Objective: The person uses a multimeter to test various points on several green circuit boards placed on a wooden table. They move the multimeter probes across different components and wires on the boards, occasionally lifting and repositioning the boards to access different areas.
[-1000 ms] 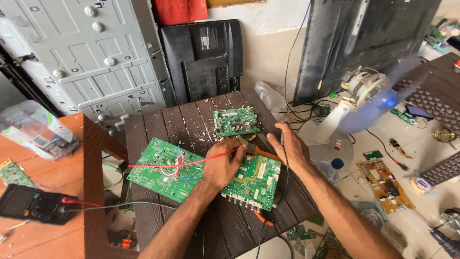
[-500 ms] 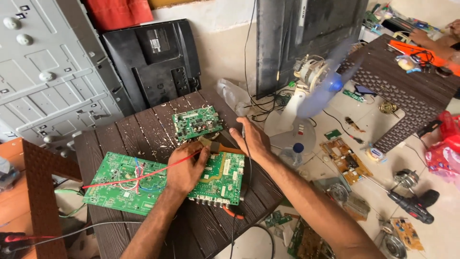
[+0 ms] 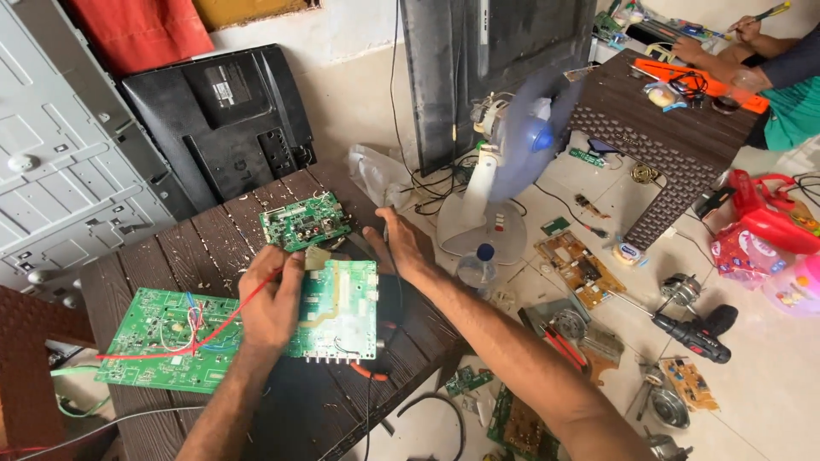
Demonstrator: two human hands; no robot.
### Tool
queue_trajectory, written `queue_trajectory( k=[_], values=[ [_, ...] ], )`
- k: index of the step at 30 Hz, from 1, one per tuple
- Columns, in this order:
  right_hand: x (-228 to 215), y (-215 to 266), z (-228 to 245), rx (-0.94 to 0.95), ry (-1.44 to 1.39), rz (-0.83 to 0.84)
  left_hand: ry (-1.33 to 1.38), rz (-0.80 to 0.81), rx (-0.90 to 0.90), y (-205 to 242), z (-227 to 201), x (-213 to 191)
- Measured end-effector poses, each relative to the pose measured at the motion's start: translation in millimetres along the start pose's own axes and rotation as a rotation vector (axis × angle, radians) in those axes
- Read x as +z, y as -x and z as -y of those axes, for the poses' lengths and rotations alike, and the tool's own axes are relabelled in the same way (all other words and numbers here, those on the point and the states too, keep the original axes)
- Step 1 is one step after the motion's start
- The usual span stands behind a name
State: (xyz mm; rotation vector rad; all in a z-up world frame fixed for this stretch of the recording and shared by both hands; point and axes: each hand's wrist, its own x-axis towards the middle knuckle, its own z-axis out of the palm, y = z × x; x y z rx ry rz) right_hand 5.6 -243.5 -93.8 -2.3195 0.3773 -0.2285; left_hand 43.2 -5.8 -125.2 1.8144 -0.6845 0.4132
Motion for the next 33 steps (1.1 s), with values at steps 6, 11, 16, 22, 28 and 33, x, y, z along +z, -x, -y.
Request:
queue_trajectory(
  k=[6, 11, 16, 22, 28, 33],
  values=[
    [-1, -4, -9, -0.079, 0.131, 0.008, 0.161, -0.241, 0.055, -8, 9, -4],
    [3, -8, -17, -0.123, 0.165, 0.026, 0.205, -0.382, 0.028, -22, -32, -22],
    [17, -16, -26, -0.167, 0.173, -0.076, 0.832, -0.837, -0.566, -54, -82, -31],
    [4, -7, -15, -0.115, 0.195, 0.027, 1.63, 0.442, 0.137, -62, -7, -42],
    [9, -11, -23, -0.158, 0.182, 0.025, 1.768, 0.247, -0.053, -53, -49, -17],
    [3, -1, -9, -0.186, 0.104, 0.015, 1.868, 0.192, 0.033, -53, -91, -2]
  ],
)
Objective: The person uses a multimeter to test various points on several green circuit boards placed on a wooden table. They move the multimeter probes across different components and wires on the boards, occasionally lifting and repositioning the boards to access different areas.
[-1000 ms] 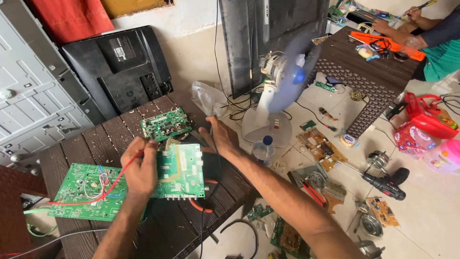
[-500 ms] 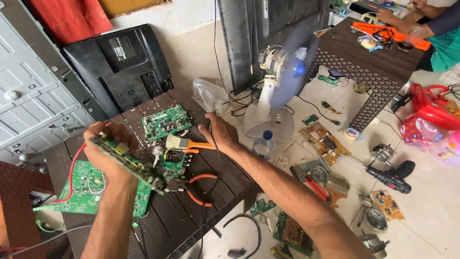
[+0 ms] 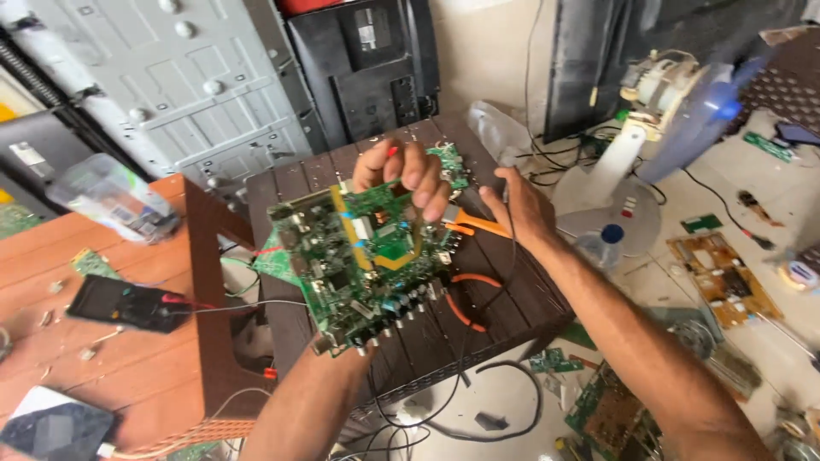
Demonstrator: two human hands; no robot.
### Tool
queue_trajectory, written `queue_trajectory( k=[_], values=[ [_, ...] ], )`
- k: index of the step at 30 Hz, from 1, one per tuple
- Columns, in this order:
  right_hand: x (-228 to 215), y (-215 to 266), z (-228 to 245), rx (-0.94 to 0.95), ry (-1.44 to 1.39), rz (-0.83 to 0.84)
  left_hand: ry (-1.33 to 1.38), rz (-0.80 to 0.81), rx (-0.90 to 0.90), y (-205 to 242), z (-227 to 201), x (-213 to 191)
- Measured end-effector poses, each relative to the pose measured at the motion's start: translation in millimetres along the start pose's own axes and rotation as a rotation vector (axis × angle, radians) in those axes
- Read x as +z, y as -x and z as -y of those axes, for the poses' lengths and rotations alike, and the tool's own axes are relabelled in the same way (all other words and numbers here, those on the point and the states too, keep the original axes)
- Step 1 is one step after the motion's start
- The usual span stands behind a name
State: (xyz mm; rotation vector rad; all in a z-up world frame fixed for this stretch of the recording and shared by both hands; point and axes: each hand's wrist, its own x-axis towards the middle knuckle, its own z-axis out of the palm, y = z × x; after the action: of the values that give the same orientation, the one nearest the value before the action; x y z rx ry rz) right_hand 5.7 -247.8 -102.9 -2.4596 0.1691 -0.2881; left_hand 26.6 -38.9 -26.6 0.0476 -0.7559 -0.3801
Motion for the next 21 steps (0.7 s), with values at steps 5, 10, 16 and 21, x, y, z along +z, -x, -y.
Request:
queue_trajectory(
  k=[5, 10, 16, 21],
  values=[
    [-1, 5, 4, 0.04, -0.105, -0.035, 0.078, 0.045, 0.126, -2, 11, 26],
    [-6, 8, 13, 0.057, -0.052, -0.053, 0.006, 0.02, 0.132, 1, 7, 19],
    [-4, 4, 14, 0.06, 0.009, -0.02, -0.03, 0.026, 0.153, 4, 3, 3],
    [2, -5, -1, 0.078, 0.08, -0.011, -0.071, 0.046, 0.097, 1, -10, -30]
  ],
)
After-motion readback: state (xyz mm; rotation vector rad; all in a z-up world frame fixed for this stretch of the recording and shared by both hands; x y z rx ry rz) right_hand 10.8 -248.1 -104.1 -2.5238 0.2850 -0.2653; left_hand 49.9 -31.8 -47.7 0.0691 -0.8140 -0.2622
